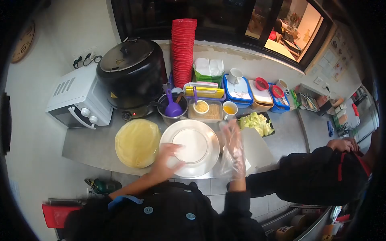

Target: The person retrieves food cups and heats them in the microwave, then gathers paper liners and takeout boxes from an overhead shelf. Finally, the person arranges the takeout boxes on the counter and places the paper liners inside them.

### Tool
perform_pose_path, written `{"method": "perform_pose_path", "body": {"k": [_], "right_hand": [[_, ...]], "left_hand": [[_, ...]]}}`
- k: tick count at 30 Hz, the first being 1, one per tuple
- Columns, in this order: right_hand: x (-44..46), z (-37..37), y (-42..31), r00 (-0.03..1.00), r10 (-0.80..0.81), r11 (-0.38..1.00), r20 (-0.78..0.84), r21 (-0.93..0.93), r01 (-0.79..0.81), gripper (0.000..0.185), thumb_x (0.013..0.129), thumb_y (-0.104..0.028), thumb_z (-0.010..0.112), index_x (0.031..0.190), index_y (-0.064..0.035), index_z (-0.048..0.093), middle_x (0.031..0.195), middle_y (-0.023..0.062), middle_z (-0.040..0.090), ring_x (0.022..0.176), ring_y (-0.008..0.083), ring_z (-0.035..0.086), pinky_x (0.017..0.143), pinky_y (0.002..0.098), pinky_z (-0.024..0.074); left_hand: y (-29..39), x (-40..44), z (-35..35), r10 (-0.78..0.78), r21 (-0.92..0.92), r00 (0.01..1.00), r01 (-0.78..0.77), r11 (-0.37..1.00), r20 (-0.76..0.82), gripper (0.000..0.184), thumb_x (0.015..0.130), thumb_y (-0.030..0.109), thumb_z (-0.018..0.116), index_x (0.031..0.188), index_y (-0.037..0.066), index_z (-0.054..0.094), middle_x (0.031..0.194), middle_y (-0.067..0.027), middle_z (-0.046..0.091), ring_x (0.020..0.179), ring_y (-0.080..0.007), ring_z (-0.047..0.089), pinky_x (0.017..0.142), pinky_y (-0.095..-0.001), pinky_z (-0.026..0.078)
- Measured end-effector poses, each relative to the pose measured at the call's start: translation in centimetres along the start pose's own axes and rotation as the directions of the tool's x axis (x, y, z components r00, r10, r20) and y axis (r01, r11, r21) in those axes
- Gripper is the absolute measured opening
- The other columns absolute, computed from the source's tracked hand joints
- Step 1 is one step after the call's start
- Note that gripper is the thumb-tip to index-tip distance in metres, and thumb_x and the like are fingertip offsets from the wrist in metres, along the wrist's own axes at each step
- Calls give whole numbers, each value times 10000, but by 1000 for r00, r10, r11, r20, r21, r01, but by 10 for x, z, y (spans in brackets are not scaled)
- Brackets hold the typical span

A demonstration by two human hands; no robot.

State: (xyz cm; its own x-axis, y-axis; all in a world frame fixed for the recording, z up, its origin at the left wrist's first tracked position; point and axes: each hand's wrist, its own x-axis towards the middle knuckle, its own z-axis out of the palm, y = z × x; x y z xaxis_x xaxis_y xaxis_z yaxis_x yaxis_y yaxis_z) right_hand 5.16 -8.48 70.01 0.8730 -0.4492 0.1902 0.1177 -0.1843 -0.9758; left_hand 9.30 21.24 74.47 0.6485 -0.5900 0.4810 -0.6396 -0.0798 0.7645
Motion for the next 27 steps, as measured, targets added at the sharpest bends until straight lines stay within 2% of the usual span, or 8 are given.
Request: {"method": "perform_pose_path", "body": {"k": [2, 3, 4, 5, 8, 18, 22, 27], "right_hand": [[-28, 7, 19, 965, 253, 952, 75, -197, -234, 455, 896, -289, 549, 1252, -15, 477, 1265, 126, 499, 1134, 212, 486, 971, 304, 360], [-41, 14, 29, 962, 261, 950, 75, -195, -242, 455, 896, -289, 549, 1252, -15, 477, 1265, 126, 499, 1134, 212, 486, 971, 304, 360], [-52, 25, 36, 908, 419, 908, 18, 9, -420, 435, 907, -267, 528, 1236, 13, 481, 1251, 129, 509, 1132, 198, 489, 970, 296, 364], [-59, 34, 41, 822, 569, 803, -2, 215, -556, 418, 917, -245, 507, 1221, 41, 486, 1236, 132, 518, 1129, 183, 491, 968, 288, 367], [-63, 58, 39, 899, 438, 700, -10, 631, -334, 401, 878, -248, 575, 1160, 34, 538, 1100, 94, 590, 1004, 150, 551, 877, 251, 425], [-71, 142, -78, 823, 555, 637, 122, 574, -515, 427, 895, -173, 548, 1241, 56, 444, 1181, 142, 543, 1069, 202, 543, 928, 322, 444], [-71, 241, -90, 686, 393, 536, 612, 454, -712, 434, 913, -266, 522, 1229, 28, 477, 1157, 113, 570, 1015, 170, 576, 883, 298, 473], [-75, 371, -51, 466, 345, 475, 815, 277, -835, 654, 835, -337, 630, 1316, 12, 359, 1278, 151, 453, 1220, 221, 394, 994, 355, 359]], "left_hand": [[-62, -41, -7, -554, -26, 817, 557, 830, -162, 478, 856, 210, 612, 1253, 29, 420, 1163, -129, 510, 1069, -247, 503, 902, -365, 435], [-79, -48, -4, -559, -23, 814, 563, 826, -158, 478, 856, 210, 612, 1253, 29, 420, 1163, -129, 510, 1069, -247, 503, 902, -365, 435], [-91, -54, 0, -750, -407, 659, 701, 585, 56, 479, 890, 276, 553, 1276, 38, 399, 1200, -119, 505, 1095, -241, 497, 919, -363, 419], [-102, -61, 5, -796, -663, 506, 725, 185, 332, 490, 925, 342, 493, 1299, 47, 377, 1238, -110, 500, 1121, -235, 491, 936, -361, 404], [-117, -47, 42, -767, -861, 570, 507, 46, 294, 543, 936, 421, 432, 1321, 46, 354, 1280, -107, 477, 1159, -221, 472, 967, -373, 386], [-32, -92, -64, -854, -871, 516, 390, 299, -62, 505, 942, 350, 456, 1295, -2, 373, 1229, -125, 509, 1079, -199, 528, 912, -348, 438], [-37, -145, -160, -845, -715, 375, 460, 526, -381, 435, 942, 309, 458, 1153, -71, 496, 1039, -135, 608, 898, -187, 611, 787, -315, 492], [-76, -212, -255, -814, -674, 319, 457, 581, -485, 469, 952, 315, 439, 1222, -67, 447, 1136, -149, 580, 980, -204, 592, 838, -316, 477]]}}
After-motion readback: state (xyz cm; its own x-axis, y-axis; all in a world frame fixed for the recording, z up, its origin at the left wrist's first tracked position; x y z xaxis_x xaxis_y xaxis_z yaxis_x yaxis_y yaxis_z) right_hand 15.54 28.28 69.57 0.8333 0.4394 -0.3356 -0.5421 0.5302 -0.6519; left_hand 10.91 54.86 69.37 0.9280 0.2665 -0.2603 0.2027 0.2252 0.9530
